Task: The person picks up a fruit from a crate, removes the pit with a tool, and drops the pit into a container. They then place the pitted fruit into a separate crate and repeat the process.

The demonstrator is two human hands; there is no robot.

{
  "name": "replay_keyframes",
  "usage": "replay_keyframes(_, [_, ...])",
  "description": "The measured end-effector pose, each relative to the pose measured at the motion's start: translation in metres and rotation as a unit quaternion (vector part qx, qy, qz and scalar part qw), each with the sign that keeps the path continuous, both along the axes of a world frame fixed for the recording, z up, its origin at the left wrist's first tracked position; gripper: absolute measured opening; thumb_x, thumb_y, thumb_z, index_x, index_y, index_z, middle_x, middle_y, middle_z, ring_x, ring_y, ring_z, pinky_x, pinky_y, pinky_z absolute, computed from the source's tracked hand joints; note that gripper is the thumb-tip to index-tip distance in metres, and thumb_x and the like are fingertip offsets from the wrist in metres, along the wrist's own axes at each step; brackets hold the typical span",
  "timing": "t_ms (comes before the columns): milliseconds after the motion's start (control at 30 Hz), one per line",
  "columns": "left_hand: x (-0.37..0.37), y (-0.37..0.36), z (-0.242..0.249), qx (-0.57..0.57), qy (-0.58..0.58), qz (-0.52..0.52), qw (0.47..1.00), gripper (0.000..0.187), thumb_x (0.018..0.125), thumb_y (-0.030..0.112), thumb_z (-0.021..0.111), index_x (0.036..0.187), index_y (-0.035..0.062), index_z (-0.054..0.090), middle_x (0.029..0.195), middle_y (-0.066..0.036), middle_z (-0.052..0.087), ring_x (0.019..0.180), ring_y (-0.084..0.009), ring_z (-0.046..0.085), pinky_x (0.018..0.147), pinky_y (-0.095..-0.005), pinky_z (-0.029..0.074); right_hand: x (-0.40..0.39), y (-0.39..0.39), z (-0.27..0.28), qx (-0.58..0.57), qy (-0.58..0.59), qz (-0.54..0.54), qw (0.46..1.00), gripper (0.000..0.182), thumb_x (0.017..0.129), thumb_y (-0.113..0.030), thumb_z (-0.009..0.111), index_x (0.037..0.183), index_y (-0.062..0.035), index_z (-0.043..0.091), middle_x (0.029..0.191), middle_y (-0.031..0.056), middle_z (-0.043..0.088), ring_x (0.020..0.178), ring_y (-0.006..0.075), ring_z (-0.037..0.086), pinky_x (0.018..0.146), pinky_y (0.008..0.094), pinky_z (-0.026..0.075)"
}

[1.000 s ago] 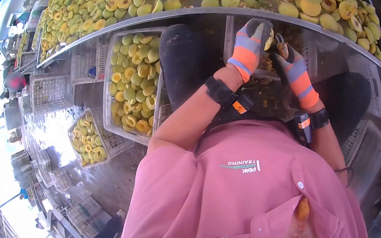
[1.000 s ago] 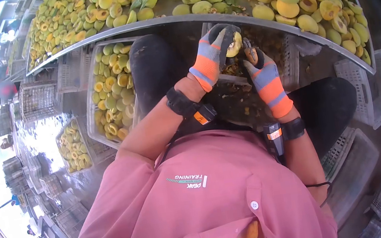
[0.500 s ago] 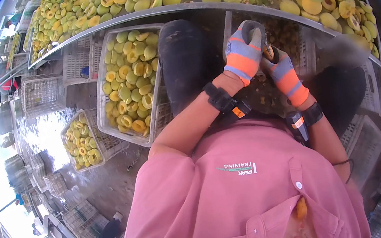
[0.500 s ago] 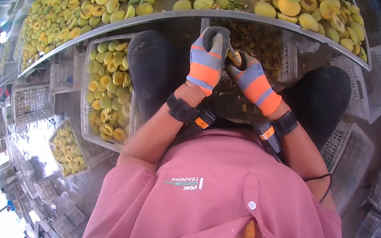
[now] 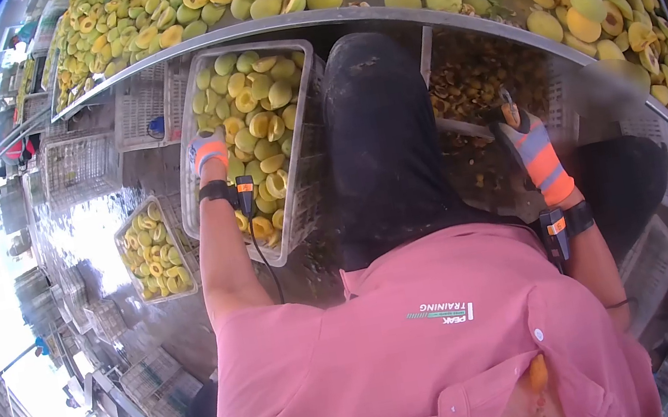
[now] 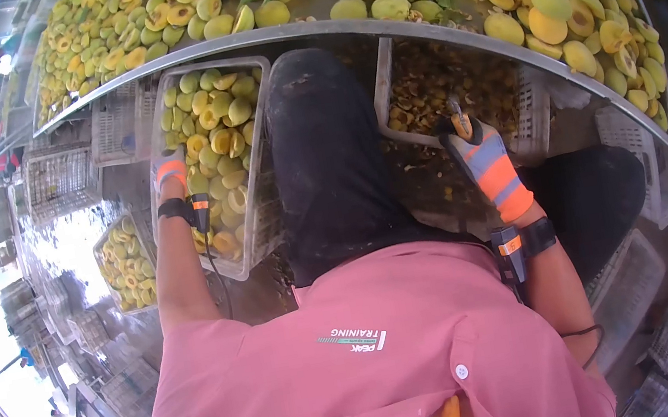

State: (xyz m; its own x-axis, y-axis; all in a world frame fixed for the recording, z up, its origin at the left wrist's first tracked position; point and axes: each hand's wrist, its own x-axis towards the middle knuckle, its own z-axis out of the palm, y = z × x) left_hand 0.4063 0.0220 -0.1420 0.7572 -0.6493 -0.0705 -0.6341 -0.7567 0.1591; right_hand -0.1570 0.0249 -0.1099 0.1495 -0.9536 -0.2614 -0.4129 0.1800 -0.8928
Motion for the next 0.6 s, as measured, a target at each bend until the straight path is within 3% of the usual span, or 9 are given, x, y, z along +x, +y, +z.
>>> replay_keyframes(100, [0.007, -0.004, -0.022, 0.126, -0.026, 0.024, 0.991, 0.049, 0.079, 0.044, 0.063, 0.107, 0.0049, 0.068, 0.112, -0.017, 0.066, 0.099, -0.0335, 0.065, 0.081, -0.0416, 0.051, 0.011, -0.003, 0.009, 0.07, -0.011, -0.056, 0.996, 0.014, 0.084, -0.014, 0.065, 0.091, -0.0026, 0.063, 0.072, 0.0007, 0.06, 0.064, 0.009, 0.055, 0.058, 0.0265, 0.043])
replay_keyframes(167, [0.002, -0.011, -0.031, 0.164, -0.027, 0.049, 0.985, 0.049, 0.08, 0.045, 0.063, 0.109, 0.0057, 0.068, 0.115, -0.014, 0.065, 0.101, -0.0312, 0.065, 0.08, -0.0414, 0.052, 0.001, -0.003, -0.023, 0.018, -0.025, -0.04, 0.999, 0.014, 0.084, -0.014, 0.065, 0.091, -0.003, 0.062, 0.072, 0.0012, 0.06, 0.063, 0.0091, 0.055, 0.057, 0.0262, 0.043])
replay_keyframes(300, [0.019, -0.027, -0.056, 0.213, -0.032, 0.053, 0.975, 0.039, 0.083, 0.037, 0.06, 0.107, 0.0073, 0.069, 0.113, -0.012, 0.067, 0.101, -0.0286, 0.066, 0.077, -0.0412, 0.052, 0.002, -0.005, -0.026, 0.019, -0.032, -0.057, 0.998, 0.015, 0.083, -0.013, 0.067, 0.092, -0.0029, 0.062, 0.072, 0.0015, 0.06, 0.063, 0.0096, 0.055, 0.057, 0.0258, 0.043])
replay_keyframes(400, [0.025, -0.031, -0.062, 0.253, -0.024, 0.033, 0.967, 0.034, 0.084, 0.03, 0.059, 0.105, 0.0072, 0.07, 0.112, -0.012, 0.067, 0.1, -0.0285, 0.066, 0.076, -0.0412, 0.053, 0.007, -0.009, -0.02, 0.129, -0.075, -0.101, 0.984, 0.016, 0.082, -0.011, 0.067, 0.095, -0.0025, 0.063, 0.073, 0.0016, 0.061, 0.064, 0.0092, 0.055, 0.057, 0.0259, 0.043])
replay_keyframes(600, [0.028, -0.033, -0.07, 0.283, -0.026, 0.005, 0.959, 0.03, 0.082, 0.024, 0.06, 0.104, 0.0065, 0.07, 0.111, -0.013, 0.068, 0.099, -0.029, 0.066, 0.076, -0.041, 0.052, 0.015, -0.01, -0.008, 0.12, -0.061, -0.085, 0.987, 0.018, 0.081, -0.01, 0.067, 0.096, -0.0013, 0.063, 0.074, 0.0032, 0.062, 0.067, 0.0103, 0.057, 0.06, 0.0264, 0.045])
